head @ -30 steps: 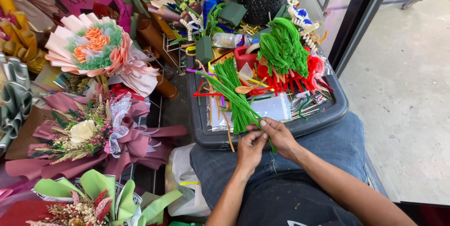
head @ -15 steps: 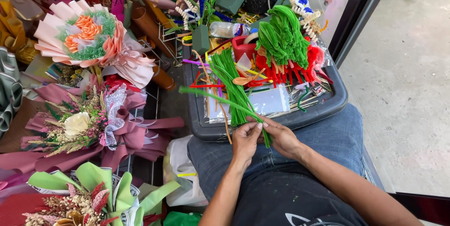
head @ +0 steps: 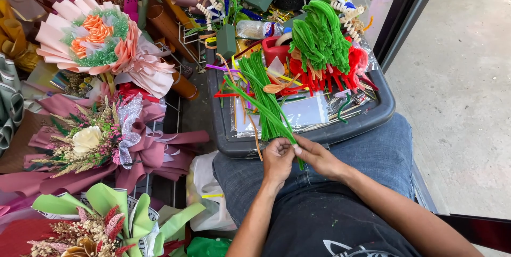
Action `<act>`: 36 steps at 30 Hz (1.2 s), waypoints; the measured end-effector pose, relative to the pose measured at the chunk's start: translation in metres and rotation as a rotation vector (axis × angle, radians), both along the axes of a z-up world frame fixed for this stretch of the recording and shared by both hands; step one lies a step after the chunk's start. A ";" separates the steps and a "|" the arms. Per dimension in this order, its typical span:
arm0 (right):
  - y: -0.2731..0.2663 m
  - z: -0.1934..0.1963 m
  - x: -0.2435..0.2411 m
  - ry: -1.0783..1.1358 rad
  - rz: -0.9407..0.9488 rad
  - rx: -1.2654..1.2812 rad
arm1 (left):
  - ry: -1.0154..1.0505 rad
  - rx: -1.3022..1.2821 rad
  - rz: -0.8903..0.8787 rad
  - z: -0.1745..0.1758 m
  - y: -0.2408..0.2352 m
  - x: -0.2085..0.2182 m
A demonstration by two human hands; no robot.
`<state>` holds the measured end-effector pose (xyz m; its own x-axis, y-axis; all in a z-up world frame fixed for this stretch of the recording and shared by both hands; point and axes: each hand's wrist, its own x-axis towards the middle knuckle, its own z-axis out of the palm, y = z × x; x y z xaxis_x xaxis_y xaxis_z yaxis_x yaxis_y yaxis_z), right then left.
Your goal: The person sits with a tray on their lap and handles green pipe cleaners, picking them up, separating them, and arranging them. The person also picks up a small green block from the tray and places it back down.
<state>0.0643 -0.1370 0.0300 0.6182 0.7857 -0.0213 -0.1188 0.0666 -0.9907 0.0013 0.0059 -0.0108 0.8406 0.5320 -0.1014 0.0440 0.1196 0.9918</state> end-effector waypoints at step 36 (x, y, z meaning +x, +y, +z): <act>-0.019 0.025 -0.012 -0.589 -0.138 -0.075 | -0.009 -0.167 -0.039 0.044 0.002 -0.009</act>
